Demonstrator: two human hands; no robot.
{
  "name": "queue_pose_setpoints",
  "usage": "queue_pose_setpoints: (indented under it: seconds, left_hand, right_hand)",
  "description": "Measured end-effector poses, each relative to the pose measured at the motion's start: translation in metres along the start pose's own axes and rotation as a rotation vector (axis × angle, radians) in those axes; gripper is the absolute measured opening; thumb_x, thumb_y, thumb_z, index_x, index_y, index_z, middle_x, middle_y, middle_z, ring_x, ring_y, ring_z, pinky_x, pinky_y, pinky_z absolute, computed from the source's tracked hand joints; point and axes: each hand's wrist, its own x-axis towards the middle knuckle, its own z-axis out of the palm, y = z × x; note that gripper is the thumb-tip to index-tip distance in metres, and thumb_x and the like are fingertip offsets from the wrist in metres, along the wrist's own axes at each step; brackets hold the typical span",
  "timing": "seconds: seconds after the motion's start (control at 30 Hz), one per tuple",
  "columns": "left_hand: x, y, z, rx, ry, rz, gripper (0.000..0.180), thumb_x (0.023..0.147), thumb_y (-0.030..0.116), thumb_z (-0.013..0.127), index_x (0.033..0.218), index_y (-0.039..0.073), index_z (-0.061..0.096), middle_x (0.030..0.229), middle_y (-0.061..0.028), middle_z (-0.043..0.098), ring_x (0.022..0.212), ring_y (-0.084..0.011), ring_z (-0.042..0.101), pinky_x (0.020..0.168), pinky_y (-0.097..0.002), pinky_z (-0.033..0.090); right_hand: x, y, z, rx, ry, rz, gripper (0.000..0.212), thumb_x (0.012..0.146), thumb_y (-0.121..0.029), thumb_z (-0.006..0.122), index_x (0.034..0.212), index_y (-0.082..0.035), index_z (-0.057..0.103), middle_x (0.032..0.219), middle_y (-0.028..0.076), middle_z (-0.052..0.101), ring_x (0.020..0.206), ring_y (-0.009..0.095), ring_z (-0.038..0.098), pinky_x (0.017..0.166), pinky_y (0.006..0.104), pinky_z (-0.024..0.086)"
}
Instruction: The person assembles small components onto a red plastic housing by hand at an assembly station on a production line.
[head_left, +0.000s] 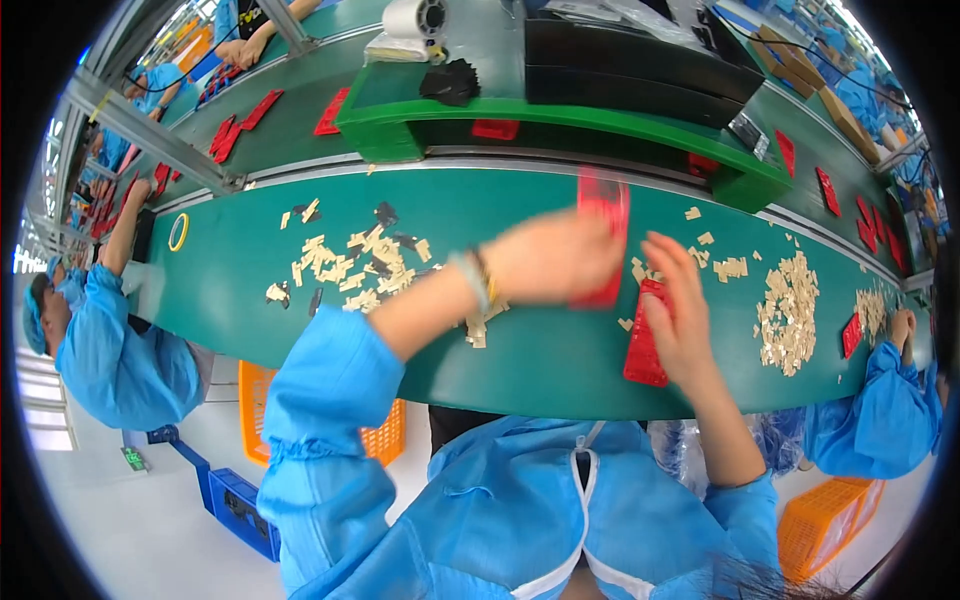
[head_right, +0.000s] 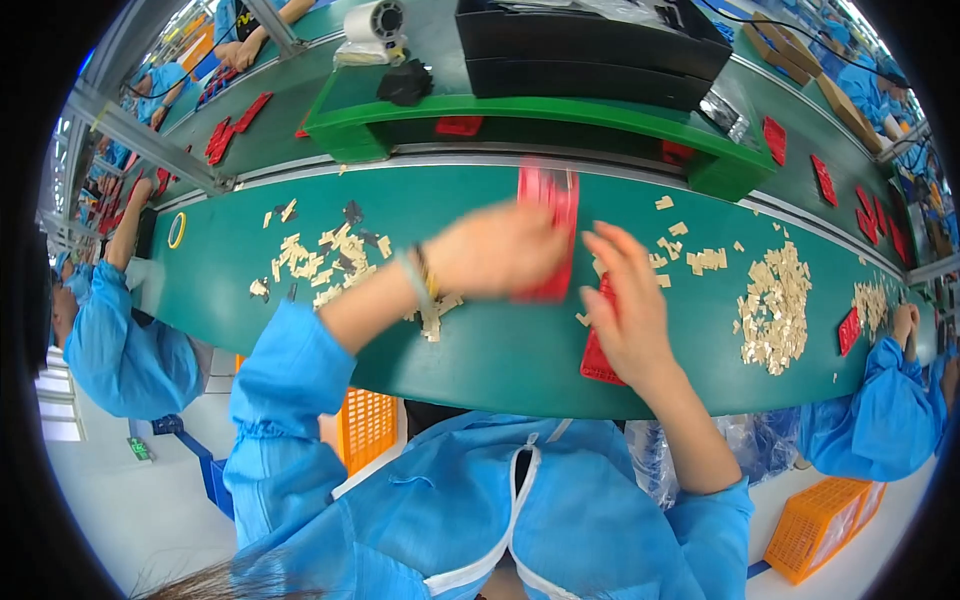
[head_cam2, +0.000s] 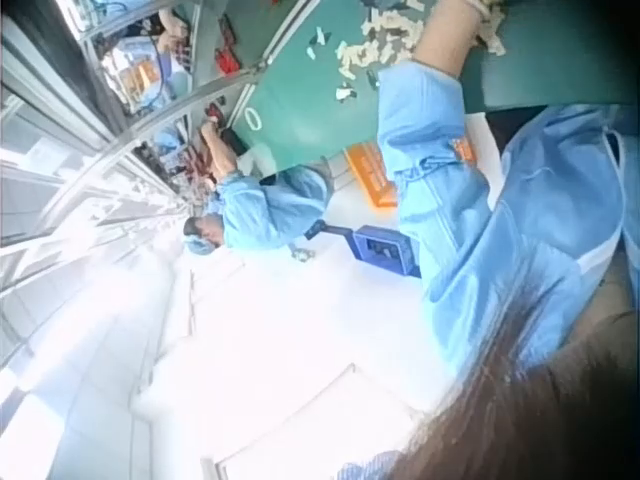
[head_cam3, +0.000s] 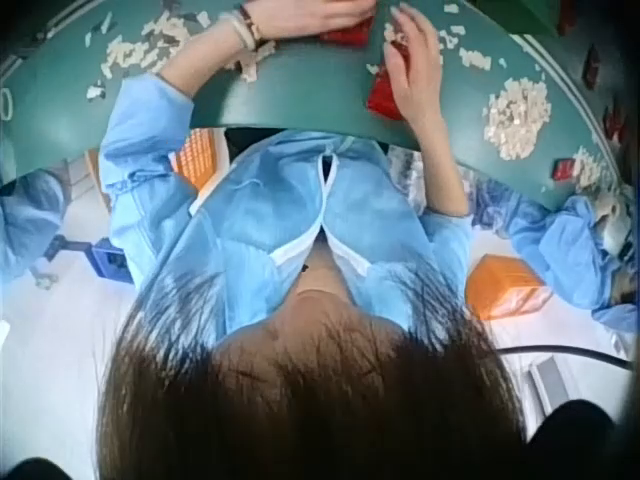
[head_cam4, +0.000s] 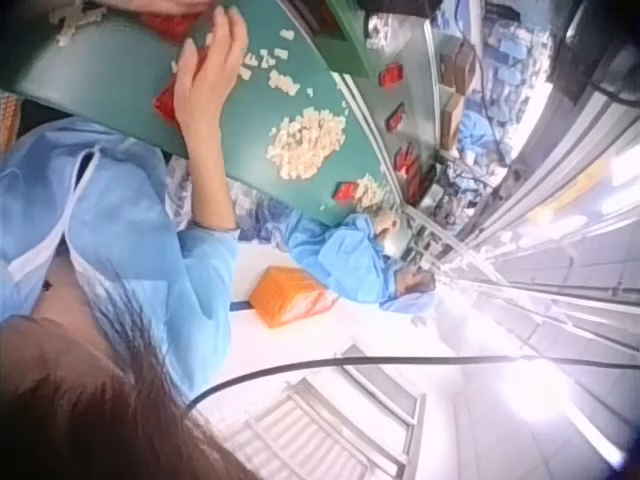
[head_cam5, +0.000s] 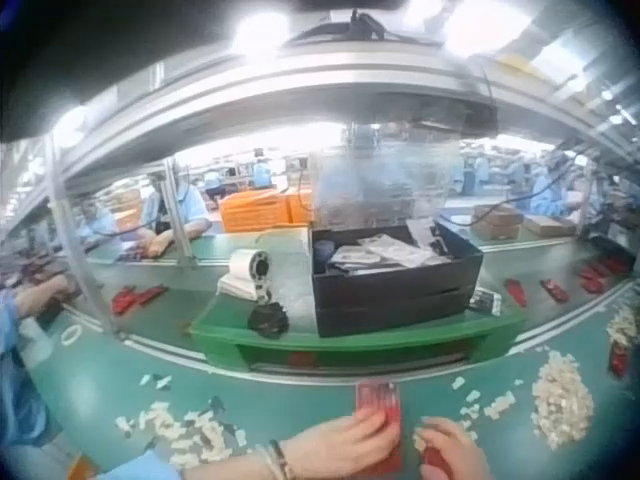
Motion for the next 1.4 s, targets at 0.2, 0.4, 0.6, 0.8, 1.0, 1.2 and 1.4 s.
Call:
queue_pose_setpoints:
  seconds: [0.2,0.4,0.6,0.8,1.0,1.2,1.4]
  left_hand:
    - [-0.013,-0.044,-0.037,0.090,-0.367,-0.408,0.019,0.080,0.014,0.061,0.096,0.006,0.058,0.099,-0.0095,0.061,0.101,-0.0262,0.060,0.082,-0.0370,0.051]
    - [-0.097,0.028,-0.069,-0.336,-0.362,-0.936,0.032,0.074,0.023,0.077,0.090,0.003,0.057,0.085,-0.0114,0.059,0.081,-0.0315,0.063,0.068,-0.0399,0.050]
    - [-0.112,0.037,-0.070,-0.752,0.013,-1.214,0.009,0.082,0.003,0.069,0.085,0.001,0.060,0.081,-0.0076,0.065,0.071,-0.0153,0.064,0.066,-0.0270,0.051]
    - [-0.078,0.053,-0.087,-0.794,0.177,-1.180,0.042,0.078,-0.002,0.073,0.114,0.003,0.052,0.079,-0.0058,0.065,0.067,-0.0111,0.060,0.061,-0.0250,0.049]
    - [-0.054,0.073,-0.081,-0.537,0.204,-0.881,0.064,0.074,-0.003,0.069,0.131,0.010,0.045,0.080,-0.0118,0.062,0.072,-0.0292,0.064,0.063,-0.0362,0.053]
    - [-0.039,0.081,-0.066,-0.757,0.312,-0.982,0.064,0.073,-0.004,0.070,0.130,0.009,0.046,0.081,-0.0105,0.064,0.071,-0.0244,0.064,0.064,-0.0347,0.053]
    - [-0.023,0.085,-0.057,-0.888,0.313,-1.066,0.053,0.077,-0.003,0.069,0.124,0.006,0.049,0.078,-0.0078,0.065,0.069,-0.0148,0.064,0.063,-0.0260,0.051]
  right_hand:
    - [-0.056,-0.002,-0.028,-0.420,-0.171,-0.078,0.047,0.076,-0.010,0.069,0.122,-0.004,0.056,0.134,0.015,0.048,0.118,0.033,0.049,0.096,0.0419,0.039]
    - [-0.095,0.012,-0.008,-0.320,-0.223,-0.197,0.036,0.069,-0.004,0.073,0.104,-0.004,0.065,0.109,0.011,0.061,0.098,0.028,0.058,0.084,0.0407,0.044]
    - [-0.071,-0.010,0.018,-0.257,-0.159,-0.409,0.032,0.069,-0.004,0.073,0.101,-0.005,0.066,0.098,0.008,0.062,0.087,0.026,0.060,0.079,0.0402,0.046]
    - [-0.024,-0.037,0.049,0.077,-0.141,-0.191,0.033,0.077,-0.005,0.070,0.109,-0.004,0.063,0.105,0.011,0.061,0.086,0.028,0.061,0.073,0.0350,0.050]
    - [0.029,-0.052,0.073,0.383,-0.213,0.093,0.026,0.078,-0.004,0.071,0.102,-0.001,0.063,0.097,0.010,0.063,0.073,0.017,0.063,0.061,0.0287,0.049]
    - [0.022,-0.043,0.068,0.483,-0.125,0.148,0.012,0.081,-0.002,0.068,0.092,0.001,0.063,0.076,0.004,0.062,0.059,0.007,0.057,0.053,0.0236,0.046]
    - [0.007,-0.039,0.055,0.452,-0.094,0.209,0.010,0.082,0.000,0.067,0.091,0.000,0.062,0.079,0.003,0.064,0.062,0.005,0.056,0.054,0.0214,0.046]
